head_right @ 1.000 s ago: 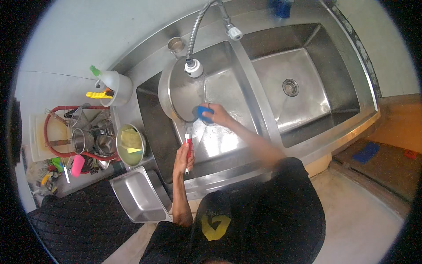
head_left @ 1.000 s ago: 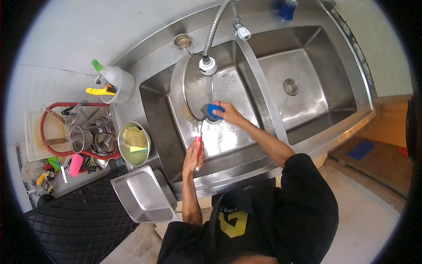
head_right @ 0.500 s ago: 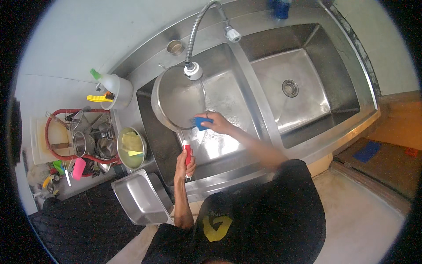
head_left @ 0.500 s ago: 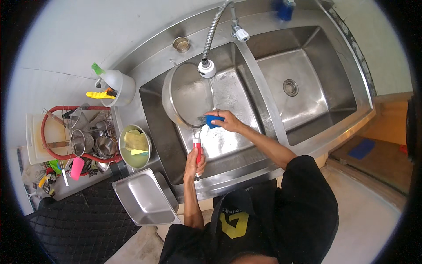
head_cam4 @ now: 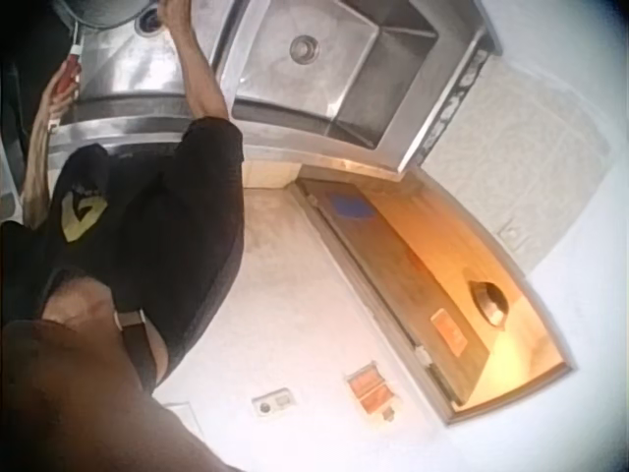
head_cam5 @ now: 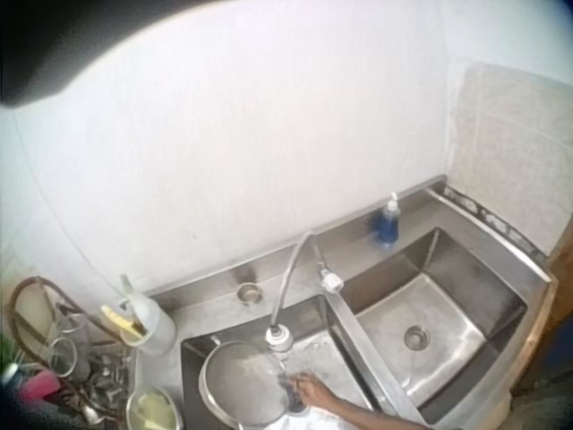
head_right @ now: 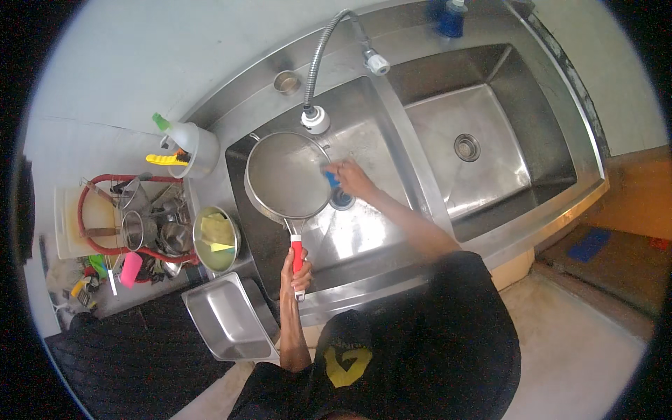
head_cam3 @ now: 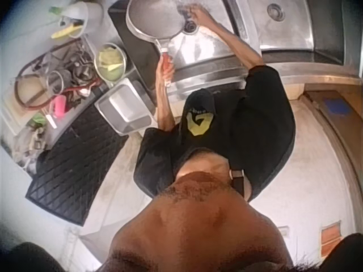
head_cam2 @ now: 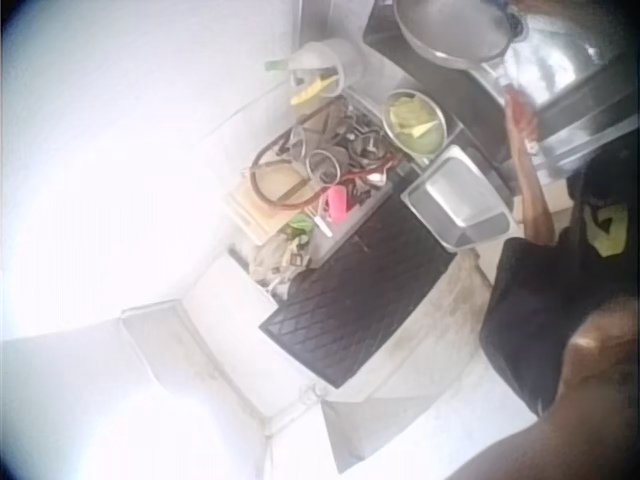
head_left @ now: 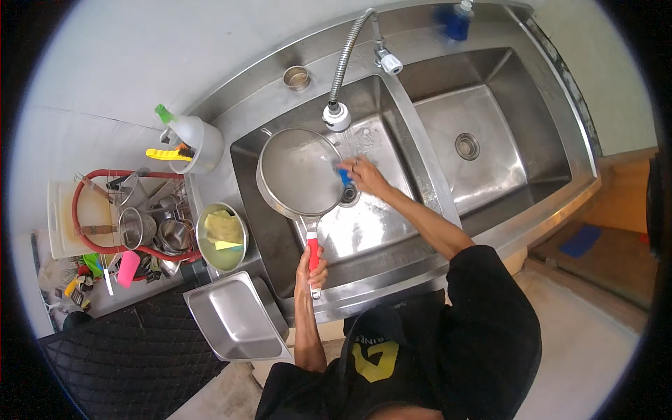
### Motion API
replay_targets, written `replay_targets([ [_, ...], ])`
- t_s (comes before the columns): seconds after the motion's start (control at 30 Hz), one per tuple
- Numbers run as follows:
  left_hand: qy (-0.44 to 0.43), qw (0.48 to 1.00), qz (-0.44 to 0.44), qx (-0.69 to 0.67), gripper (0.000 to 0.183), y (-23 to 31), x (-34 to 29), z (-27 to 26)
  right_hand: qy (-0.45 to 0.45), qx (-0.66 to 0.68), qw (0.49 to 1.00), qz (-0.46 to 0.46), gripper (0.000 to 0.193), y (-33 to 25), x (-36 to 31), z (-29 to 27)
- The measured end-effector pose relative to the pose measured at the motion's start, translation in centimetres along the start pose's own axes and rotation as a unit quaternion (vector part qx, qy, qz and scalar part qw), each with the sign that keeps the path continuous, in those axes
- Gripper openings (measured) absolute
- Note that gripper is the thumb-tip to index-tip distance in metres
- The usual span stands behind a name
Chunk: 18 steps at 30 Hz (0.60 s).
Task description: The person carries a metal container of liquid through a kitchen to a sink, pours the liquid down the drain, and then washes the metal container and a mesh strainer with a sponge and running water.
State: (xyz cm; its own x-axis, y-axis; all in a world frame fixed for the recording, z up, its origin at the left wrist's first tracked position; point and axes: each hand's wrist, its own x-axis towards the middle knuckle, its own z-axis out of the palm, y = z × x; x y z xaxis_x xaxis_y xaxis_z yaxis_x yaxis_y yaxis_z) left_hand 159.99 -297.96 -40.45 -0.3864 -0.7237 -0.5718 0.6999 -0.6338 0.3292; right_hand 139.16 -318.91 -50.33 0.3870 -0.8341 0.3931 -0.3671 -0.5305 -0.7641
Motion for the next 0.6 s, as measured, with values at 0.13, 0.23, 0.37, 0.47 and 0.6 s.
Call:
replay_targets([
  [0.13, -0.027, 0.998, -0.013, -0.064, 0.037, 0.2, -0.1, -1.4, -0.009, 0.061, 0.997, -0.041, 0.037, -1.2, -2.3, 0.5],
  [0.23, -0.064, 0.988, -0.053, -0.131, 0.037, -0.2, -0.7, -2.0, 0.029, 0.014, 0.999, -0.015, 0.038, 0.9, -0.1, 0.0],
  [0.37, -0.123, 0.974, -0.114, -0.15, 0.037, -0.2, 0.8, -1.6, 0.067, -0.068, 0.995, -0.021, 0.041, 4.3, 3.8, -2.2],
  [0.47, -0.14, 0.949, -0.136, -0.246, 0.038, -0.4, 0.3, -2.8, 0.128, 0.024, 0.991, 0.006, 0.037, 0.0, 4.5, -1.1],
  [0.6, -0.187, 0.92, -0.157, -0.306, 0.04, -0.7, 1.5, -4.4, 0.197, 0.055, 0.96, 0.194, 0.035, -2.0, 3.3, -2.7],
])
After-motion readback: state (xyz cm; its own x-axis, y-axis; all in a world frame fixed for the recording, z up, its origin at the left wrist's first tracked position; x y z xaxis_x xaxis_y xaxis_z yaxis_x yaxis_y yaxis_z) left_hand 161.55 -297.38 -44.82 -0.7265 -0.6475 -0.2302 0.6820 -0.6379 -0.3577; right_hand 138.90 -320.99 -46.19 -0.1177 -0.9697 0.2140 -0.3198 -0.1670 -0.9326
